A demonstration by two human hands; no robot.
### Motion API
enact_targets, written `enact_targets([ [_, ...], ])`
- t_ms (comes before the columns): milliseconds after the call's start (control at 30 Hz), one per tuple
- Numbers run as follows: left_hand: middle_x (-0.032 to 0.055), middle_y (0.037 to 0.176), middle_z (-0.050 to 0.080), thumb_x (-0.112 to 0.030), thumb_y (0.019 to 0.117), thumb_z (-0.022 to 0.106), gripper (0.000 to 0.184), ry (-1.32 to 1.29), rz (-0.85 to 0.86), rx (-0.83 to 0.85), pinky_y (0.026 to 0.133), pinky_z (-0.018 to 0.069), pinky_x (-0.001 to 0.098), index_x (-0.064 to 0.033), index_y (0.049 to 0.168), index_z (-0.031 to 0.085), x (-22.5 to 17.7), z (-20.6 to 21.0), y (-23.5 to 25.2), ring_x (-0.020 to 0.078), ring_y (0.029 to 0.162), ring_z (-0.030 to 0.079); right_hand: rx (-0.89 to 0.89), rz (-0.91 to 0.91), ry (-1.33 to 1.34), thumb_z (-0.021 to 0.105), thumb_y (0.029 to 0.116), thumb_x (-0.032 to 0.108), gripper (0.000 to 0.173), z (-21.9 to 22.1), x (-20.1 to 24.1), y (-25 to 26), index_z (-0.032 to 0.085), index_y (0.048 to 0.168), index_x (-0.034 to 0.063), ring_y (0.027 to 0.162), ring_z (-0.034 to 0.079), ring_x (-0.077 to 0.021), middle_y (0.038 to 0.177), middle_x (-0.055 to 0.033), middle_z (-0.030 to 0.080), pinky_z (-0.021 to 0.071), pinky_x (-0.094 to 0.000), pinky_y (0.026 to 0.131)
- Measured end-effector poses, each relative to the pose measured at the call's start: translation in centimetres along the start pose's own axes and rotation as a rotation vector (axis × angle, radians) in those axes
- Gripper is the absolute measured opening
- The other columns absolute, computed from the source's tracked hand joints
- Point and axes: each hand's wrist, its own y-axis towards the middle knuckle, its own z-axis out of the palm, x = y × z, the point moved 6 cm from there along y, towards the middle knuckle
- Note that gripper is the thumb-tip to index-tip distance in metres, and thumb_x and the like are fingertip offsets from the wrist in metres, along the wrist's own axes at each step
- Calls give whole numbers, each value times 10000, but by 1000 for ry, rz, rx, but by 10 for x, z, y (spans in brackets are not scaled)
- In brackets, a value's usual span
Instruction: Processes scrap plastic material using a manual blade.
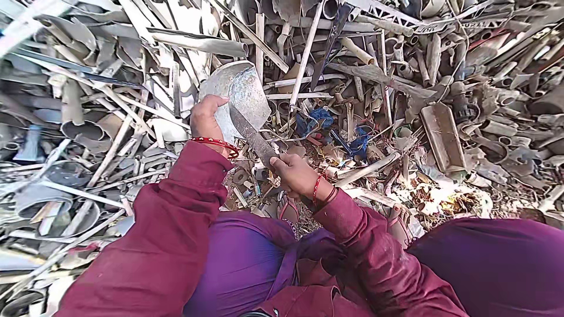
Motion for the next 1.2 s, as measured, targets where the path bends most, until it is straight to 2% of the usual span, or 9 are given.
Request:
enact_targets([
  [133,3,1079,621,-200,970,571,206,9,91,48,893,509,291,-91,1141,610,-9,-2,7,44,1029,602,139,-83,271,315,1140,336,414,-2,-3,6,520,921,52,327,420,-43,481,14,415,375,-172,322],
  [233,41,1207,636,-143,1007,547,334,128,282,144,987,438,161,28,1289,607,-21,0,6,-49,1090,568,-304,-254,-348,382,1130,340,333,-30,21,-2,601,1095,92,480,482,-187,635,-78,497,410,-344,460],
  [333,76,1266,609,-209,1044,542,358,91,180,121,1013,435,220,19,1318,576,-17,3,6,14,1143,557,-649,-219,-808,327,1140,320,351,-34,33,-11,577,1245,97,791,705,-411,819,-195,680,528,-569,647],
  [467,124,1402,572,-254,1067,525,421,48,113,92,1094,397,272,27,1379,551,-7,1,16,77,1269,529,-417,-68,-1039,316,1139,318,391,0,16,2,552,1372,112,1009,709,-406,1015,-206,715,543,-557,827],
  [600,122,1284,626,-246,1076,512,375,56,64,149,1020,462,281,17,1333,582,-9,7,2,71,1143,591,-699,58,-1065,332,1134,272,347,-49,21,-5,533,1329,67,949,717,-444,1000,-240,703,558,-573,746],
  [767,151,1449,549,-262,1097,452,430,-12,112,287,1134,388,351,-9,1437,524,-17,32,-15,144,1329,518,-570,-12,-882,314,1138,326,430,-28,17,-1,597,1312,53,1060,701,-389,1058,-219,718,528,-560,892],
  [967,45,1571,434,-422,1098,396,532,-364,-16,178,1178,353,364,-122,1537,414,-12,14,4,111,1437,407,-849,-504,-166,434,1093,168,377,-62,33,-32,388,1438,24,575,590,-130,759,-48,569,547,-316,593],
  [1067,49,1648,314,-478,1108,260,606,-343,51,143,1229,257,344,-120,1596,301,-16,7,8,97,1503,295,-650,-750,-221,442,1066,202,415,-27,44,-42,437,1429,-1,497,556,-60,651,19,550,535,-252,508],
  [1200,22,1723,93,-465,1114,183,623,-249,122,73,1271,87,351,-157,1651,115,-18,-3,13,89,1567,94,-241,-127,-874,383,1130,252,464,16,41,-31,348,1556,71,923,677,-342,1012,-198,674,532,-500,844],
])
